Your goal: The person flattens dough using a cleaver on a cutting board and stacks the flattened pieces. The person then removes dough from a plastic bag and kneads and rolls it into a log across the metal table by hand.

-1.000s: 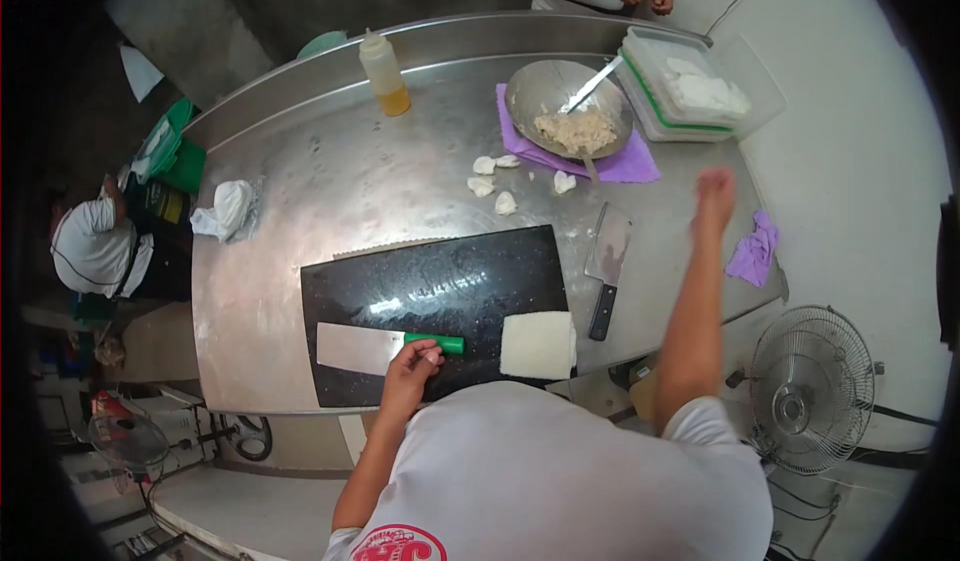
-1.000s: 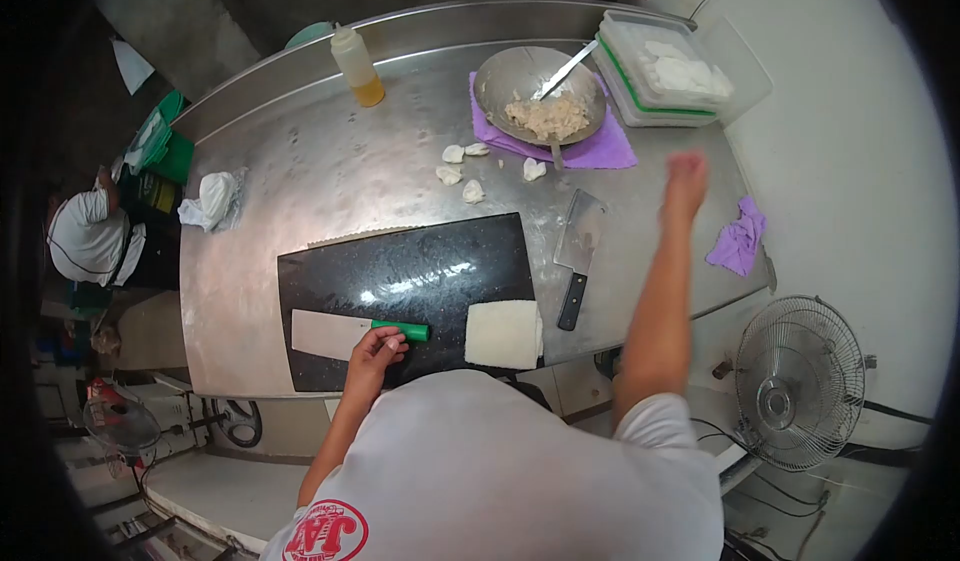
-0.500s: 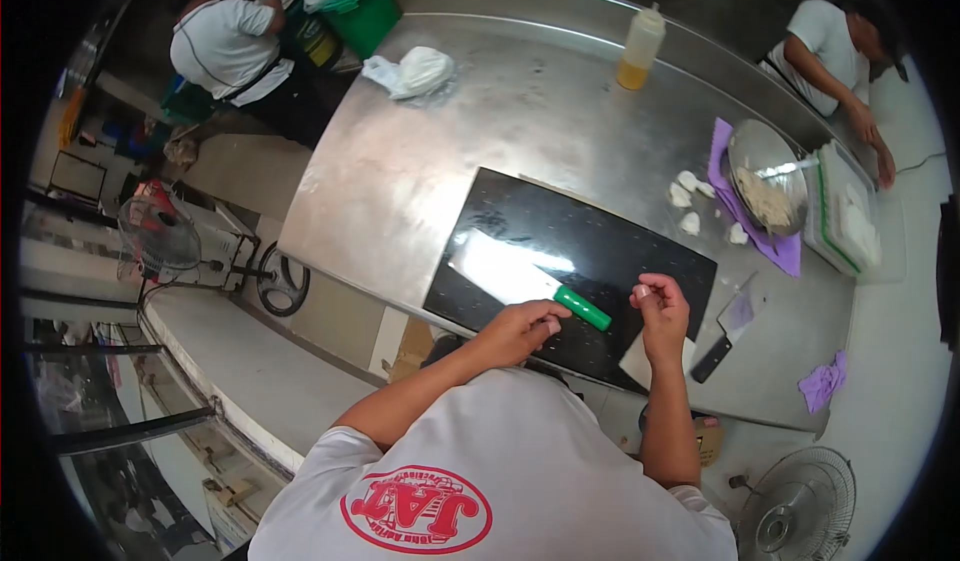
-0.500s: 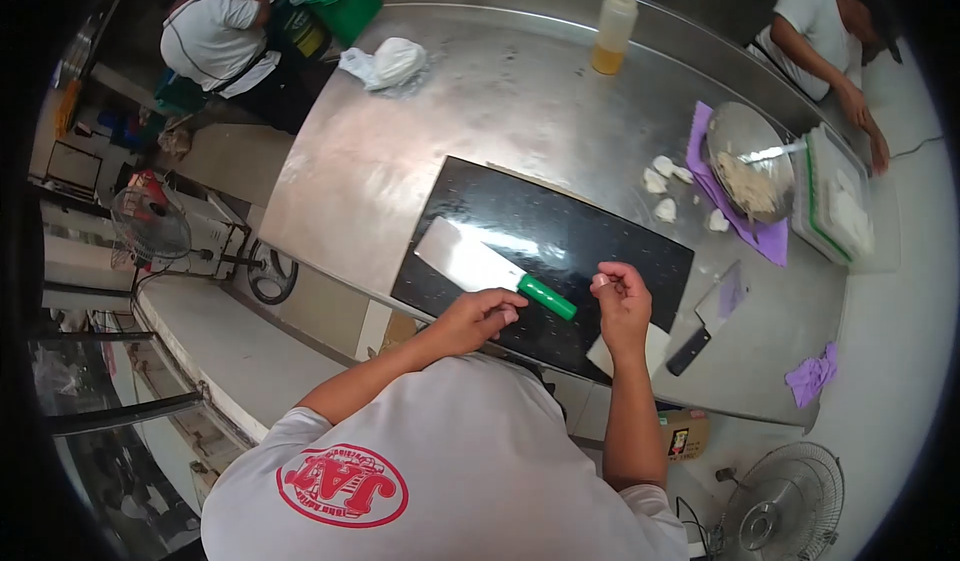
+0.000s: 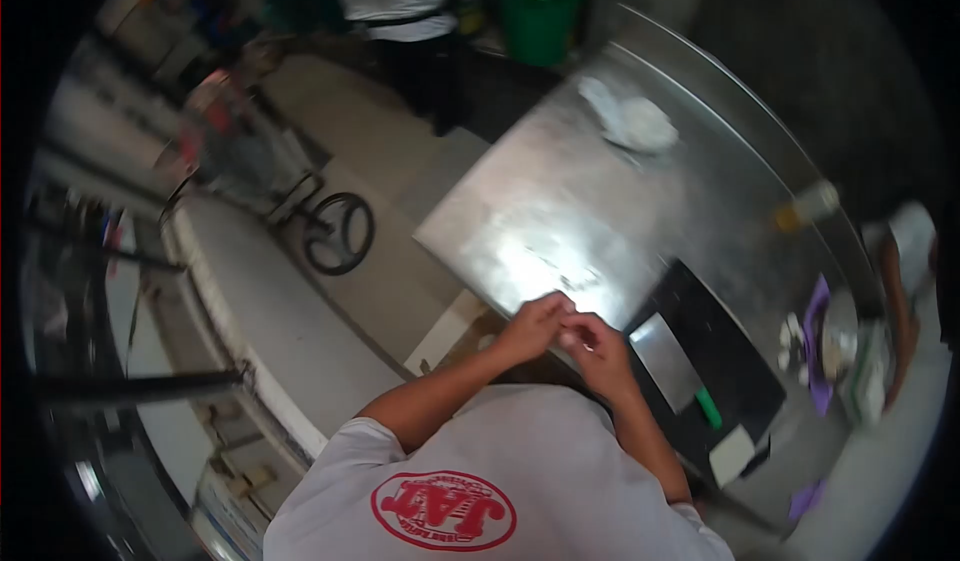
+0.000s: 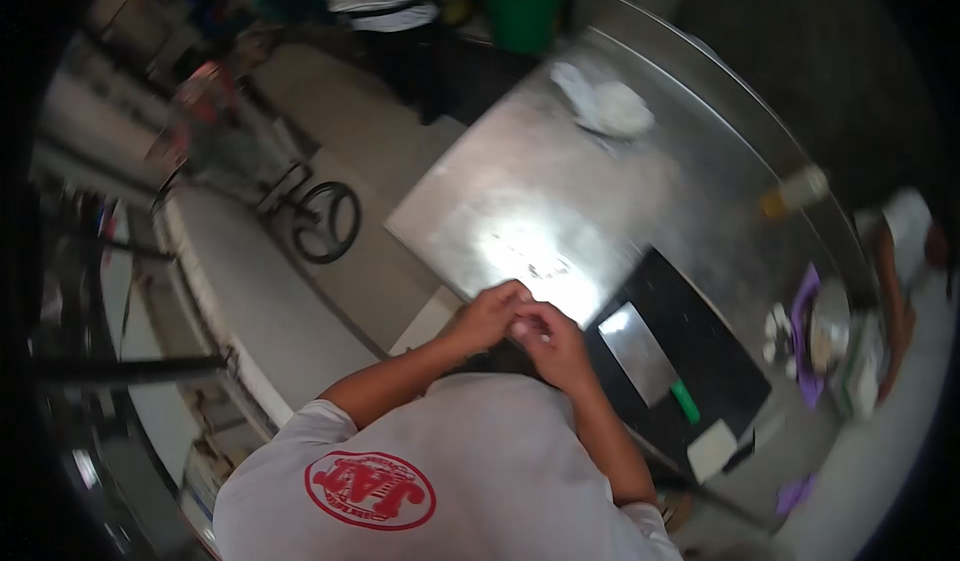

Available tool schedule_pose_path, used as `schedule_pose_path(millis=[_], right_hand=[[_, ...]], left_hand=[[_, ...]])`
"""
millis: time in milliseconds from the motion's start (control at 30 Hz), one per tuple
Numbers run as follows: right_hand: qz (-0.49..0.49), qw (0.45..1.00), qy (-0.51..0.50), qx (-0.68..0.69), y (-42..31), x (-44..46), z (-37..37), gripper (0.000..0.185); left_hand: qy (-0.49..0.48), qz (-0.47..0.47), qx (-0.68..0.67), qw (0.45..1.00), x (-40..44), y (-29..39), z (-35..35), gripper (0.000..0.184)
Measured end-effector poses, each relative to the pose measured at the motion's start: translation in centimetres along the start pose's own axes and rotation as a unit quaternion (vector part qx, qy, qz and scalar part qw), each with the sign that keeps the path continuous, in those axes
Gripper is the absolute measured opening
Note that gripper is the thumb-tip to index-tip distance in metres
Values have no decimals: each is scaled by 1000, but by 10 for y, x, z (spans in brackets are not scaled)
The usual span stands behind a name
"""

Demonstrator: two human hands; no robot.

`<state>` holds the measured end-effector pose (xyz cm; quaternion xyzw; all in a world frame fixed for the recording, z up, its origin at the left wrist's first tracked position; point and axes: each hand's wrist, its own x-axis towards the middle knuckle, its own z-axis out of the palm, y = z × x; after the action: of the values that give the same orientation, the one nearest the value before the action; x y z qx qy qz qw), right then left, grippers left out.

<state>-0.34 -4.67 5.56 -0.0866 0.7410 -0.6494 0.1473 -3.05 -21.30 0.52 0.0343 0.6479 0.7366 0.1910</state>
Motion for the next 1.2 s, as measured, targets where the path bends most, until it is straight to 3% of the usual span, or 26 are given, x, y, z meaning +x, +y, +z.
schedule_pose_path(millis=[67, 100, 133, 200, 233, 300, 367, 433, 500, 567, 633, 667, 733, 867, 900, 967, 1067, 1133, 1200], right_hand=[[37, 999, 22, 28, 14, 31, -3, 13], [39, 997, 34, 56, 9, 48, -4, 13], [9, 996, 33, 88, 9, 63, -3, 13], [2, 998, -24, 64, -11, 82, 6, 18], [-26, 996, -52, 65, -15, 87, 13, 25], [-69, 992, -75, 75, -21, 93, 29, 30], [-1, 982, -155, 108, -9, 109, 22, 30], [-58, 980, -186, -34, 22, 148, -4, 25], [-191, 966, 1, -173, 51, 205, -40, 26], [-68, 979, 189, -38, 94, 284, -103, 32], [-41, 925, 338, -170, 113, 336, -154, 37], [-41, 927, 333, -169, 132, 357, -179, 37], [154, 956, 239, -69, 161, 389, -204, 43], [151, 953, 250, -84, 156, 391, -176, 41], [153, 876, 433, -147, 141, 379, -160, 40], [146, 762, 598, -199, 143, 381, -161, 41], [149, 787, 549, -238, 169, 391, -196, 41], [206, 883, 316, -280, 166, 391, -222, 39], [229, 879, 328, -259, 168, 390, -232, 39]], left_hand=[[26, 53, 5, 998, 4, 2, -16, 15], [47, 39, 89, 994, 7, 4, -28, 16], [61, 21, 56, 996, 3, 24, -32, 17], [105, 101, 1, 989, 11, 18, -36, 21], [122, 74, -37, 989, 7, 28, -35, 22], [201, 51, 14, 978, -1, 31, -38, 22], [261, 61, 20, 963, -16, 40, -36, 20], [273, 49, 78, 958, -32, 41, -44, 19], [257, 32, 128, 957, -44, 36, -41, 18], [280, 69, 133, 948, -55, 22, -44, 18], [273, 19, 102, 956, -74, 36, -39, 21], [269, -17, 65, 961, -80, 34, -37, 22], [270, -49, 30, 961, -91, 32, -40, 23], [279, -8, 71, 958, -103, 33, -44, 24], [292, -13, 68, 954, -106, 35, -45, 24], [313, 13, 109, 943, -108, 35, -48, 25], [323, 19, 148, 934, -113, 35, -53, 25], [309, 1, 144, 940, -117, 30, -57, 25], [283, -3, 110, 953, -115, 25, -67, 25]])
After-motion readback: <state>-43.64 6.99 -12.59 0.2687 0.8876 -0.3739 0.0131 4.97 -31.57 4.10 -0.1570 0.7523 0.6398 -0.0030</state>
